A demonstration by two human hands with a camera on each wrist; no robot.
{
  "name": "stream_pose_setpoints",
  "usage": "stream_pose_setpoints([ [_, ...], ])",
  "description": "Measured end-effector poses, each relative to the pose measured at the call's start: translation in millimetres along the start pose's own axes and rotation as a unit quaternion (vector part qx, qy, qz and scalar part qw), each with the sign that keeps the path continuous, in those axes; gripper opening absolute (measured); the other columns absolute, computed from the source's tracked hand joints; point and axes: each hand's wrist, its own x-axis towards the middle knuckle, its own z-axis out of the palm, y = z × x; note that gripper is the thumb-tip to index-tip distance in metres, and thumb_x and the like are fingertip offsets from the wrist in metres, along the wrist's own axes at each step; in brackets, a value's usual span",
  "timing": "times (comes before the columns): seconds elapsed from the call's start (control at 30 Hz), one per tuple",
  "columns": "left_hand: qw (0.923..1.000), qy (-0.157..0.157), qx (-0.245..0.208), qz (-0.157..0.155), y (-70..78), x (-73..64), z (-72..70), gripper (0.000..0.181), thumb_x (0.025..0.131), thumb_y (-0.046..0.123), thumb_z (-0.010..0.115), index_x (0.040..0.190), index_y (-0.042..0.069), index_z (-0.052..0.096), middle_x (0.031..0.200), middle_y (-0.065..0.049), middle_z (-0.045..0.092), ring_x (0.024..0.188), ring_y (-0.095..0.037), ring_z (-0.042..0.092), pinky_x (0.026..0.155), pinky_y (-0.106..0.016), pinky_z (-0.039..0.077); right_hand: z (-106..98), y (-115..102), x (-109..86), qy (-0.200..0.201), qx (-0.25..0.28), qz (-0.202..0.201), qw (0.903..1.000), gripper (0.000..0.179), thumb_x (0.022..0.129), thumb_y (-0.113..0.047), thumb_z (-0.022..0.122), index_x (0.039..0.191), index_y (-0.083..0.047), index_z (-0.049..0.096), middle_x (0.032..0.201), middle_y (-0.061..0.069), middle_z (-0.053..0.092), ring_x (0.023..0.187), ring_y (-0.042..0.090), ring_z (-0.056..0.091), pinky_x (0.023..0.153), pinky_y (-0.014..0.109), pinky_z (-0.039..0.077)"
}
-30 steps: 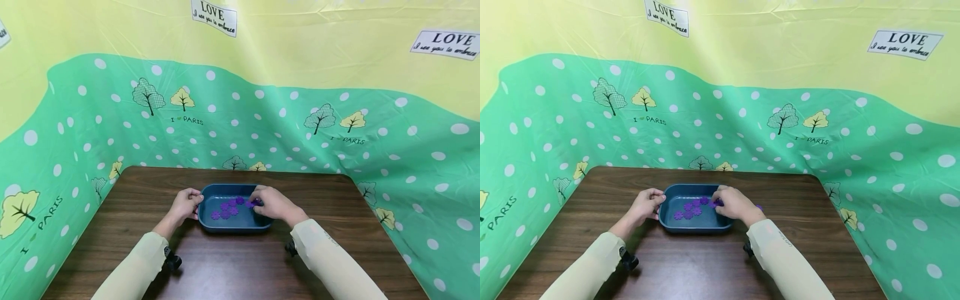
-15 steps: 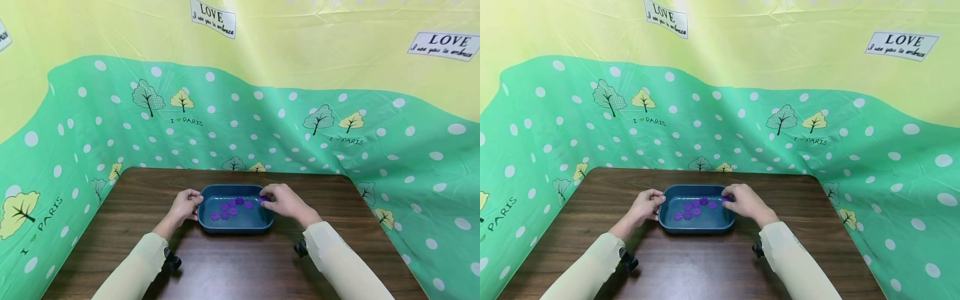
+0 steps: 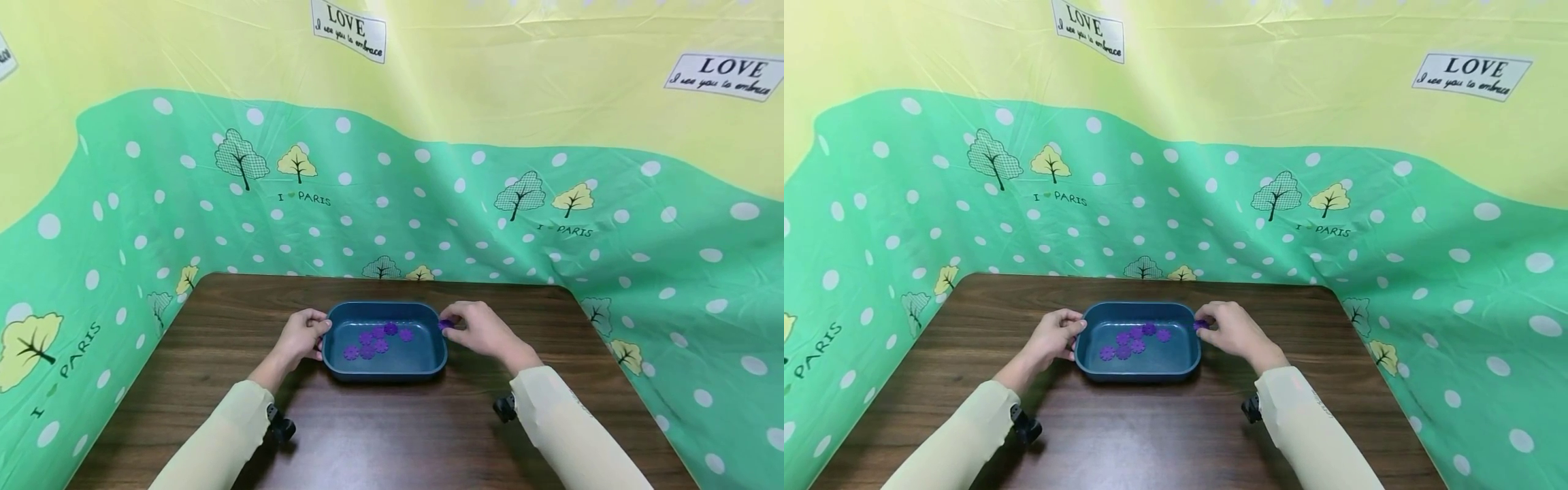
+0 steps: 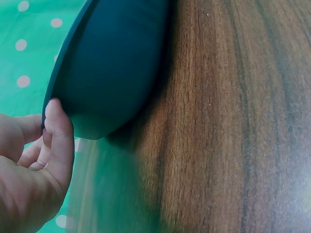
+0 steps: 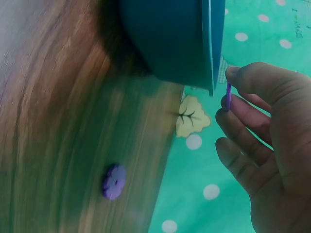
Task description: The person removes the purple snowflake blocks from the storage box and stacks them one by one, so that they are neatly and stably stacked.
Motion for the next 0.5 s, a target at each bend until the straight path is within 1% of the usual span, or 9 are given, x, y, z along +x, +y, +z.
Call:
stream_pose_setpoints([
  [0.13, 1.0, 0.0, -0.001, -0.001, -0.3, 0.1, -1.0, 0.029, 0.104, 0.012, 0.061, 0.128, -0.003, 0.058, 0.091, -0.019, 0.058, 0.064, -0.022, 0.056, 0.049, -0.034, 0.057, -2, 9, -5.5, 0.006, -0.008, 0.007, 0.9999, 0.017, 0.092, -0.016, 0.077, 0.108, -0.012, 0.075, 0.103, 0.0, 0.073, 0.096, 0.024, 0.069, 0.083, 0.04, 0.06],
  [0.27, 1.0, -0.001, 0.0, 0.005, -0.2, 0.9, -0.9, 0.03, 0.104, 0.012, 0.061, 0.129, -0.004, 0.057, 0.09, -0.018, 0.058, 0.064, -0.022, 0.057, 0.049, -0.034, 0.057, -3, 21, -12.4, 0.014, -0.011, 0.019, 0.9997, 0.017, 0.091, -0.015, 0.077, 0.108, -0.011, 0.075, 0.103, 0.002, 0.073, 0.096, 0.023, 0.068, 0.083, 0.042, 0.059],
  [0.43, 1.0, -0.001, 0.002, 0.006, -0.3, 1.3, -0.1, 0.03, 0.103, 0.012, 0.062, 0.128, -0.004, 0.058, 0.089, -0.018, 0.058, 0.064, -0.022, 0.057, 0.049, -0.035, 0.058, -2, 36, -21.3, 0.017, -0.013, 0.046, 0.9987, 0.018, 0.091, -0.014, 0.077, 0.108, -0.009, 0.075, 0.102, 0.004, 0.073, 0.096, 0.025, 0.068, 0.084, 0.045, 0.059],
  [0.5, 1.0, 0.0, 0.002, 0.004, -0.4, 1.5, 0.3, 0.03, 0.104, 0.012, 0.062, 0.128, -0.003, 0.058, 0.089, -0.018, 0.059, 0.064, -0.023, 0.057, 0.05, -0.035, 0.058, -1, 42, -24.1, 0.01, -0.014, 0.058, 0.9982, 0.018, 0.091, -0.013, 0.076, 0.109, -0.009, 0.074, 0.103, 0.004, 0.073, 0.097, 0.024, 0.067, 0.085, 0.046, 0.059],
])
